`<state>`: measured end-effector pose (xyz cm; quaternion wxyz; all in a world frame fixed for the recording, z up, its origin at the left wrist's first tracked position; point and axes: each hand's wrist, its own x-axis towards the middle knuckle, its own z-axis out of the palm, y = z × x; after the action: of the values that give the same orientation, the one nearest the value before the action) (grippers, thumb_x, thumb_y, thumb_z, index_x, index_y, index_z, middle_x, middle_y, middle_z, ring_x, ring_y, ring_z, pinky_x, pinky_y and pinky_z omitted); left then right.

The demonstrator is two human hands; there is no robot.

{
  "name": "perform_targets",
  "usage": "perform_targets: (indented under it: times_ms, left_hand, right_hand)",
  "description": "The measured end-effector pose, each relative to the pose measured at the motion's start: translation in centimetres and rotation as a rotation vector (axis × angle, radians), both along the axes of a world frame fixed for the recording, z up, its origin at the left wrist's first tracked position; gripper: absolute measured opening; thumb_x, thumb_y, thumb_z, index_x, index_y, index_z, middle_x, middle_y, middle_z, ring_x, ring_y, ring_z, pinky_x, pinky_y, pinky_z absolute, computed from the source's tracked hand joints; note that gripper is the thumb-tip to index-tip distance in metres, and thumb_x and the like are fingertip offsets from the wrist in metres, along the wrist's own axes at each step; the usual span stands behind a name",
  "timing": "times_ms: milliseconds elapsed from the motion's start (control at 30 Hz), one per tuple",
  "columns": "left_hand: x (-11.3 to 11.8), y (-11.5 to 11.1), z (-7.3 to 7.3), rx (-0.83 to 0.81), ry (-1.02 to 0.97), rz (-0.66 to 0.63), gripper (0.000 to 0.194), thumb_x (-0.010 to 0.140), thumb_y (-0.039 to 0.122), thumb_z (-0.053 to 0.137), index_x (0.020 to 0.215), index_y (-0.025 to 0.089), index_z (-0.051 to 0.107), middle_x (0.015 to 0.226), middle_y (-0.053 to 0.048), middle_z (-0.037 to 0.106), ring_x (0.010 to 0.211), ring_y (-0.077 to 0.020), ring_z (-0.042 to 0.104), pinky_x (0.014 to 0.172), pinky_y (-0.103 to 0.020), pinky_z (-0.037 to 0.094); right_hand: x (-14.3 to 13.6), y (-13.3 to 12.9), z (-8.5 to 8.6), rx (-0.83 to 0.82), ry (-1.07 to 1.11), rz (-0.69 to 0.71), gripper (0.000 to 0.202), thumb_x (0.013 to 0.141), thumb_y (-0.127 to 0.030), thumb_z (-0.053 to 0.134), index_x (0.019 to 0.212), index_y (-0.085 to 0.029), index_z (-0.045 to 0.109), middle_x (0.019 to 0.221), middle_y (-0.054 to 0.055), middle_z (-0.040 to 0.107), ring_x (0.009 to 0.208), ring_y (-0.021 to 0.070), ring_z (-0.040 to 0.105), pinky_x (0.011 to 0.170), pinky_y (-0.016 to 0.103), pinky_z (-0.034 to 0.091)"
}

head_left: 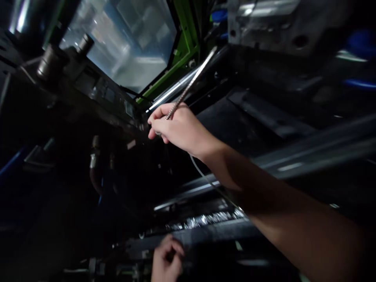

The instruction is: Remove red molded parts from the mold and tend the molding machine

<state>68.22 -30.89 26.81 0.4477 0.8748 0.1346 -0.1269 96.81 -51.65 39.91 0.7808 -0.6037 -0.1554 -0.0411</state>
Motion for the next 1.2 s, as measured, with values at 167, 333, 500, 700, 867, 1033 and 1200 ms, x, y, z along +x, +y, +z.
perform_targets:
  times_ms: [167, 333, 500, 700, 867, 1033, 1200]
  left_hand:
    - [-0.4, -1.6, 3.2, -0.114, -0.187, -0.031, 0.026, 0.091, 0.034, 0.063, 0.07, 0.019, 0.063, 0.08, -0.004, 0.061, 0.08, -0.0203, 0.058, 0.075, -0.031, 0.044]
    - [0.6, -5.5, 6.5, -0.252, -0.406, -0.089, 0.021, 0.095, 0.028, 0.066, 0.076, 0.02, 0.067, 0.087, -0.003, 0.065, 0.087, -0.0183, 0.06, 0.082, -0.028, 0.046]
    - [0.4, -9.0, 7.4, -0.301, -0.592, -0.2, 0.014, 0.093, 0.025, 0.07, 0.08, 0.02, 0.07, 0.089, -0.003, 0.067, 0.09, -0.0185, 0.063, 0.086, -0.03, 0.048]
    - [0.0, -11.6, 7.4, -0.727, -0.501, 0.034, 0.035, 0.095, 0.037, 0.067, 0.128, 0.026, 0.071, 0.13, -0.009, 0.068, 0.107, -0.0211, 0.065, 0.09, -0.032, 0.054]
    - [-1.1, -14.6, 7.4, -0.845, -0.434, 0.134, 0.05, 0.096, 0.04, 0.067, 0.144, 0.031, 0.059, 0.142, -0.009, 0.061, 0.094, -0.0163, 0.065, 0.079, -0.027, 0.057]
    - [-1.3, -15.2, 7.8, -0.818, -0.574, 0.28, 0.041, 0.097, 0.04, 0.065, 0.135, 0.026, 0.067, 0.101, -0.005, 0.068, 0.058, -0.0063, 0.043, 0.046, -0.018, 0.032]
    - [-1.6, -14.1, 8.1, -0.792, -0.802, 0.029, 0.046, 0.095, 0.044, 0.063, 0.137, 0.026, 0.066, 0.137, -0.013, 0.062, 0.083, -0.0148, 0.058, 0.052, -0.02, 0.038]
  right_hand:
    - [-14.3, -3.9, -2.2, -0.134, 0.13, 0.143, 0.009, 0.079, -0.016, 0.07, 0.077, -0.024, 0.073, 0.074, -0.001, 0.072, 0.068, 0.017, 0.066, 0.06, 0.029, 0.049]
    - [-24.2, -4.1, -4.4, -0.216, 0.222, 0.049, 0.019, 0.075, -0.013, 0.073, 0.083, -0.03, 0.07, 0.107, 0.001, 0.075, 0.101, 0.0243, 0.071, 0.09, 0.04, 0.055]
    - [-29.1, -5.4, -4.9, -0.274, 0.246, -0.112, 0.012, 0.089, -0.021, 0.064, 0.087, -0.032, 0.067, 0.091, 0.002, 0.072, 0.088, 0.0253, 0.07, 0.084, 0.042, 0.056]
    - [-31.5, -6.9, -6.6, -0.213, 0.296, -0.406, 0.007, 0.085, -0.027, 0.072, 0.082, -0.029, 0.066, 0.091, 0.006, 0.069, 0.081, 0.0278, 0.068, 0.074, 0.043, 0.056]
    - [-32.4, -4.5, -6.4, -0.104, 0.359, -0.375, 0.011, 0.078, -0.022, 0.071, 0.075, -0.03, 0.065, 0.08, 0.003, 0.069, 0.073, 0.0264, 0.068, 0.068, 0.041, 0.056]
    - [-33.2, -4.0, -5.9, 0.033, 0.46, -0.088, 0.005, 0.08, -0.024, 0.071, 0.076, -0.027, 0.069, 0.079, 0.004, 0.076, 0.071, 0.025, 0.072, 0.062, 0.036, 0.056]
    - [-32.4, -6.6, -4.9, 0.192, 0.392, -0.331, 0.018, 0.077, -0.029, 0.082, 0.084, -0.02, 0.068, 0.112, 0.01, 0.078, 0.093, 0.0245, 0.075, 0.075, 0.034, 0.059]
